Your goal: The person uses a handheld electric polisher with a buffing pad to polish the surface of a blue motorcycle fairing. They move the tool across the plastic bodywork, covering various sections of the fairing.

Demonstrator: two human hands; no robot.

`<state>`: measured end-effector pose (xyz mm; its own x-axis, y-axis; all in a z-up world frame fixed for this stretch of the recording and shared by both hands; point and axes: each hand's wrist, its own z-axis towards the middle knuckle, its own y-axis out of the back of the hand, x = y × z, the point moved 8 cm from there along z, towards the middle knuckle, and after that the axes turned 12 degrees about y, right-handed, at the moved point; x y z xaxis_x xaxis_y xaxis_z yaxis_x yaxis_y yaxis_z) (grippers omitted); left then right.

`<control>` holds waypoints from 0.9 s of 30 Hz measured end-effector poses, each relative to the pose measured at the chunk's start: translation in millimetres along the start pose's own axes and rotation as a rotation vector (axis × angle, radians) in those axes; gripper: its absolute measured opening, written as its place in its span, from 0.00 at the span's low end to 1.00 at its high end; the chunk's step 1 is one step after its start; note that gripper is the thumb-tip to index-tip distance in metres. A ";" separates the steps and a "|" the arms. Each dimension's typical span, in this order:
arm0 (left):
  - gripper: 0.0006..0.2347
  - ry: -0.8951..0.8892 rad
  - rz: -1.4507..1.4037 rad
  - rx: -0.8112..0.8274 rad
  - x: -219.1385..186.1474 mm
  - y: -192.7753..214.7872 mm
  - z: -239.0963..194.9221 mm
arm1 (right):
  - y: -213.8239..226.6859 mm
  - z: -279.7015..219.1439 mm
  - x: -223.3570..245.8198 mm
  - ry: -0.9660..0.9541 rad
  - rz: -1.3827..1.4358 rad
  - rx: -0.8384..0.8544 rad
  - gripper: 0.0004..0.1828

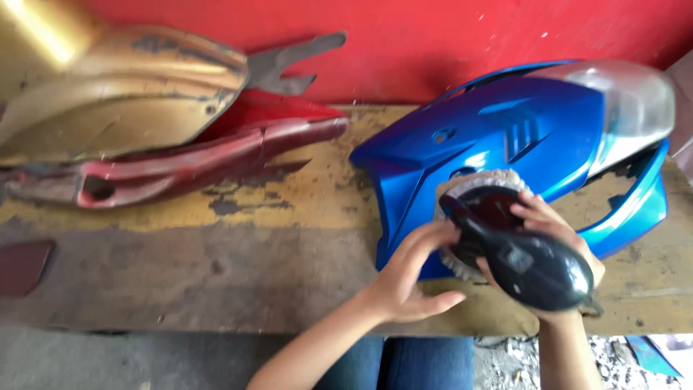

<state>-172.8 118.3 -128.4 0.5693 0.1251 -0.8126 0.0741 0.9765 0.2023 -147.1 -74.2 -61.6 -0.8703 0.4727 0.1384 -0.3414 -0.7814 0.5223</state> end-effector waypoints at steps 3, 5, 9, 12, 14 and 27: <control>0.40 -0.007 -0.075 0.108 -28.4 -4.9 32.8 | -8.2 21.3 15.5 -0.068 0.037 0.050 0.36; 0.48 -0.053 -0.206 0.151 -36.6 -11.5 47.4 | -5.7 43.2 38.2 0.034 0.249 -0.064 0.32; 0.49 -0.150 -0.067 0.127 -42.6 0.1 67.4 | -17.1 2.2 13.3 -0.056 0.075 0.005 0.27; 0.42 -0.207 0.069 0.157 -33.1 2.9 63.1 | -29.2 -11.5 5.0 -0.030 0.005 -0.001 0.21; 0.35 -0.236 -0.060 0.206 -23.3 4.6 54.7 | -41.8 -47.9 -23.4 -0.187 0.048 0.023 0.16; 0.36 -0.287 -0.097 0.201 -25.6 17.8 53.6 | -46.5 -6.8 18.5 -0.048 -0.047 0.069 0.24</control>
<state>-142.2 123.1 -74.6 0.7566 -0.0483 -0.6521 0.2820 0.9238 0.2588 -149.8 -31.9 -89.1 -0.8353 0.5285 0.1514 -0.3548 -0.7286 0.5859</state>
